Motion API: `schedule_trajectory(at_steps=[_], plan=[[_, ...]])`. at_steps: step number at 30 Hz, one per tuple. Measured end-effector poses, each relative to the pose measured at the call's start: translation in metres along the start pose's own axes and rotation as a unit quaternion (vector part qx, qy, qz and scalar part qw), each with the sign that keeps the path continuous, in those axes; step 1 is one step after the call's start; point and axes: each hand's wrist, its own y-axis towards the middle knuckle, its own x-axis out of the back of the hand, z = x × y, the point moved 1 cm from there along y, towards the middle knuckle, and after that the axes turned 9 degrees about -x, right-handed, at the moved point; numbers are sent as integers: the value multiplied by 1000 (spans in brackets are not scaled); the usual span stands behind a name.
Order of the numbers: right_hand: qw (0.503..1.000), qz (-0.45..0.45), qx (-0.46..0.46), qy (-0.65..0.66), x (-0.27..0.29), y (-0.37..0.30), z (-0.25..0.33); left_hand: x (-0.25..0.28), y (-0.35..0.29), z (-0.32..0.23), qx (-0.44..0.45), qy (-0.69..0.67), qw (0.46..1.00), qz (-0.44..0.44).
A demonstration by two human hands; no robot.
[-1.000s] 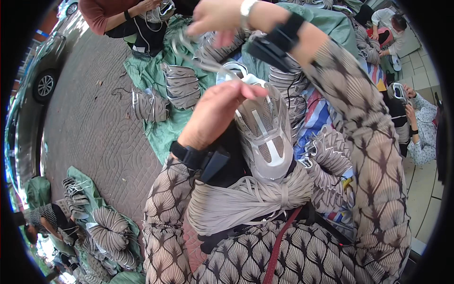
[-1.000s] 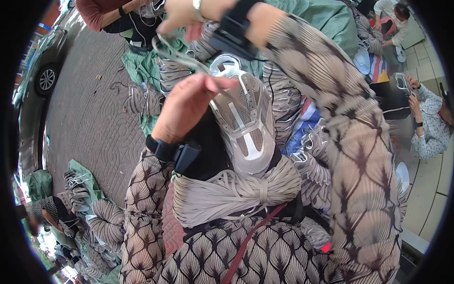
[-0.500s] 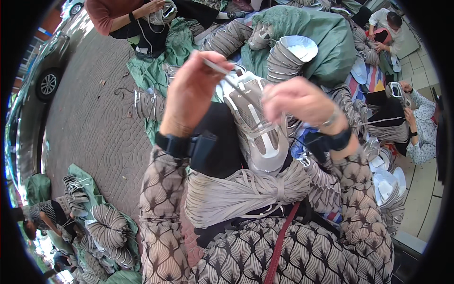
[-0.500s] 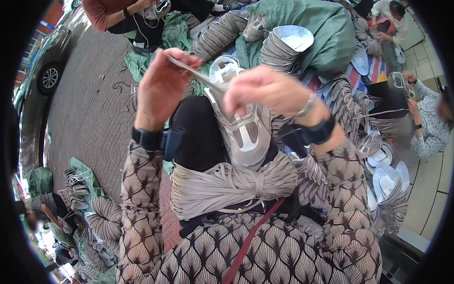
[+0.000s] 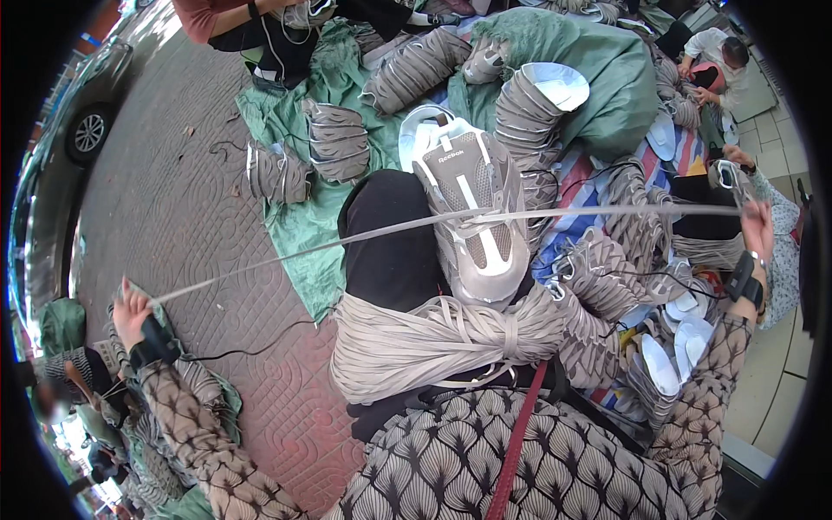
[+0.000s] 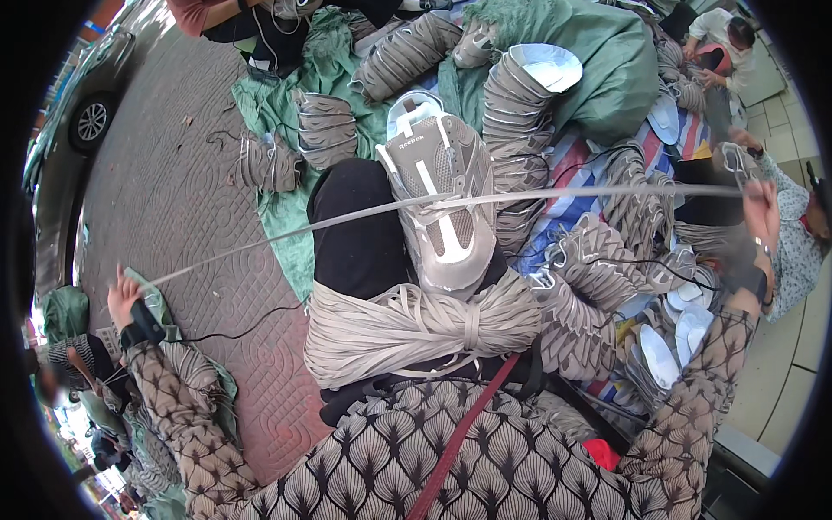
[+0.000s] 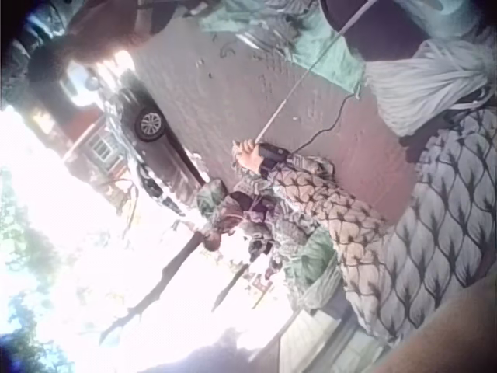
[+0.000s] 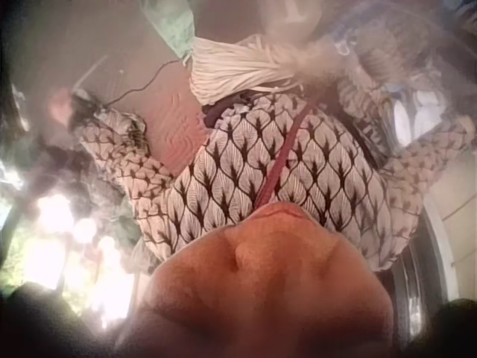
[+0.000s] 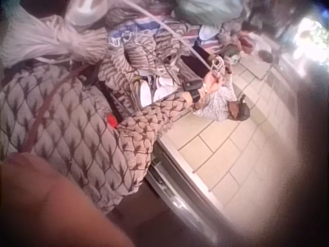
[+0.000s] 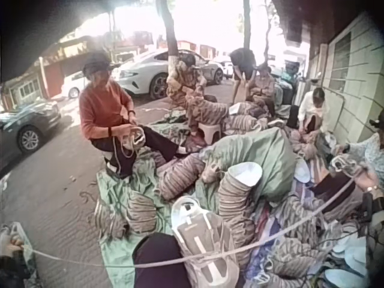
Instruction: The person is lacing a white Reebok sneaker with beige shoelaces. They thread the laces through the eyelets, pull them tight, and tie a knot at the top. The task is performed while sitting on the ground with stacks of similar shoes nearby.
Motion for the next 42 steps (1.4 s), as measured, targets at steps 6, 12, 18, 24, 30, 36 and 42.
schedule_trajectory(at_steps=[6, 12, 18, 24, 30, 36, 42], plan=[[873, -460, 79, -142, 123, -95, 73, 125, -71, -29, -11, 119, 966, -227], [890, -273, -57, -360, 25, -44, -100, -39, -58, 107, 66, 131, 982, -120], [846, -19, -223, -483, -167, 20, -327, -287, -96, 252, -27, 371, 909, 188], [791, 114, -174, -576, -240, 33, -401, -376, -152, 330, -196, 445, 777, 399], [768, 84, -107, -626, -236, 36, -422, -378, -166, 344, -212, 596, 674, 381], [830, 43, -87, -549, -231, 36, -431, -385, -178, 344, -276, 641, 611, 372], [804, 55, -77, -588, -232, 35, -433, -389, -176, 349, -281, 656, 604, 355]])
